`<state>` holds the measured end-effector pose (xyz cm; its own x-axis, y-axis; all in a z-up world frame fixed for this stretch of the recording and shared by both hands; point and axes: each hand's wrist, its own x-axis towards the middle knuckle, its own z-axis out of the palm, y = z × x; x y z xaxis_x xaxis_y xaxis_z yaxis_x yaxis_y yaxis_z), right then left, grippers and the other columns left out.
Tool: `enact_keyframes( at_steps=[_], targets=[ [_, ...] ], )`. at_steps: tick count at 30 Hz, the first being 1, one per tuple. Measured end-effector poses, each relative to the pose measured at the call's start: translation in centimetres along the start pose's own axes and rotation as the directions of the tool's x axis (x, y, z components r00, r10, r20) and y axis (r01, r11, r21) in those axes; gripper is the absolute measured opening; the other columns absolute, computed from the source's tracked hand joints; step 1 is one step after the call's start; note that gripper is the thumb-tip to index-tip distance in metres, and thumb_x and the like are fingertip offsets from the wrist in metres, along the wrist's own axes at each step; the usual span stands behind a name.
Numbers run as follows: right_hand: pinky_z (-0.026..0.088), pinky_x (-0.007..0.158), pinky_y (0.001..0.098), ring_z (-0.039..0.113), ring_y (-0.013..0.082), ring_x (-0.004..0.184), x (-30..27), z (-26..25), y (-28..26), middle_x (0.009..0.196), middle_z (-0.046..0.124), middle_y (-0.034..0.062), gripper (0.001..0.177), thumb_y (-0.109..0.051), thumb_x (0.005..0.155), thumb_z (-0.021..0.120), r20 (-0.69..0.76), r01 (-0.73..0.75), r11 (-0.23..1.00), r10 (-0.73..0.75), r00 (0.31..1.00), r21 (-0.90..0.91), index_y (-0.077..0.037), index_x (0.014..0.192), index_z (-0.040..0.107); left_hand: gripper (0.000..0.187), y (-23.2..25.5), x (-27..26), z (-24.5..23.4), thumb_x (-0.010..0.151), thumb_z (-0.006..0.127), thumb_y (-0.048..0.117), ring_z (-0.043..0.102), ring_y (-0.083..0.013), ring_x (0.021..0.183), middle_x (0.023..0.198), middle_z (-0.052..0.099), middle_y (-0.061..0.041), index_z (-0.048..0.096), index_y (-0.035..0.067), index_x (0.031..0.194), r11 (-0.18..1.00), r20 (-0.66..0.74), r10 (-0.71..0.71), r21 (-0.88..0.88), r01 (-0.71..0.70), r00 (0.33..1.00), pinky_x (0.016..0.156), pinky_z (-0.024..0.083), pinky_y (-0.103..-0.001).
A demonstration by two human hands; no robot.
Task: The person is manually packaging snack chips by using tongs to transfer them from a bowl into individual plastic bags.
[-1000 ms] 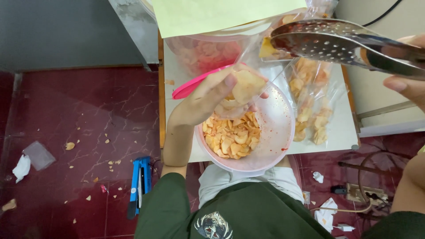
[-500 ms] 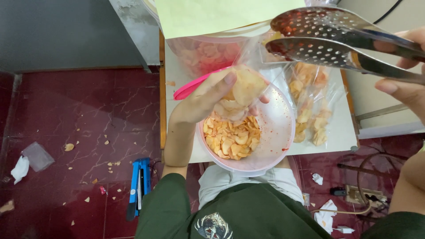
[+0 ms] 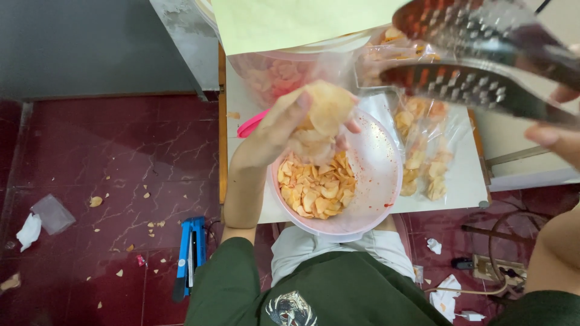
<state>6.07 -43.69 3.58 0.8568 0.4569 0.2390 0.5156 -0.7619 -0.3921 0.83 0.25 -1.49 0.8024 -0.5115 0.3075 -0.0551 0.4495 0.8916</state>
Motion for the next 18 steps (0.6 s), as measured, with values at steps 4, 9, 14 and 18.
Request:
enact_keyframes(
  at_steps=[4,9,14,18],
  targets=[
    [0.032,0.067,0.0290,0.041,0.0161,0.075,-0.8,-0.8,-7.2,0.098,0.049,0.0040,0.074,-0.025,0.080,0.066,0.108,-0.077,0.988,0.092,0.990,-0.132,-0.018,0.153,0.053,0.048,-0.2,-0.4,-0.5,0.107,0.063,0.039,0.073,-0.0231,0.099,0.122,0.070,-0.016,0.054,0.007,0.142,0.976,-0.075,0.219,0.028,-0.218,0.973,0.091,0.068,-0.035],
    [0.058,0.068,0.0356,0.071,0.0172,0.064,0.8,-0.1,-13.5,0.099,0.076,-0.0068,0.068,-0.048,0.074,0.074,0.289,0.303,0.923,-0.231,0.929,-0.239,-0.026,0.138,0.067,0.029,-0.3,-0.4,-0.4,0.115,0.056,0.006,0.070,-0.0290,0.117,0.132,0.067,-0.013,0.054,0.015,0.143,0.894,-0.150,0.432,0.204,-0.399,0.890,0.104,0.066,-0.041],
    [0.064,0.074,0.0493,0.074,0.0283,0.098,3.3,5.8,-15.1,0.118,0.070,-0.0004,0.076,-0.058,0.084,0.063,0.596,0.386,0.814,-0.063,0.801,-0.433,-0.022,0.149,0.048,0.031,0.5,-0.2,0.5,0.114,0.051,0.005,0.066,-0.0208,0.118,0.127,0.064,-0.009,0.050,0.014,0.143,0.872,-0.134,0.438,0.305,-0.384,0.889,0.109,0.062,-0.036],
    [0.059,0.079,0.0489,0.071,0.0340,0.099,4.3,12.5,-14.0,0.114,0.069,0.0078,0.087,-0.048,0.076,0.075,0.599,0.453,0.820,-0.176,0.781,-0.350,-0.014,0.151,0.045,0.033,0.3,0.3,0.4,0.114,0.054,0.038,0.069,-0.0219,0.111,0.122,0.066,-0.009,0.054,0.015,0.137,0.894,-0.151,0.407,0.269,-0.359,0.901,0.101,0.063,-0.038]
  ],
)
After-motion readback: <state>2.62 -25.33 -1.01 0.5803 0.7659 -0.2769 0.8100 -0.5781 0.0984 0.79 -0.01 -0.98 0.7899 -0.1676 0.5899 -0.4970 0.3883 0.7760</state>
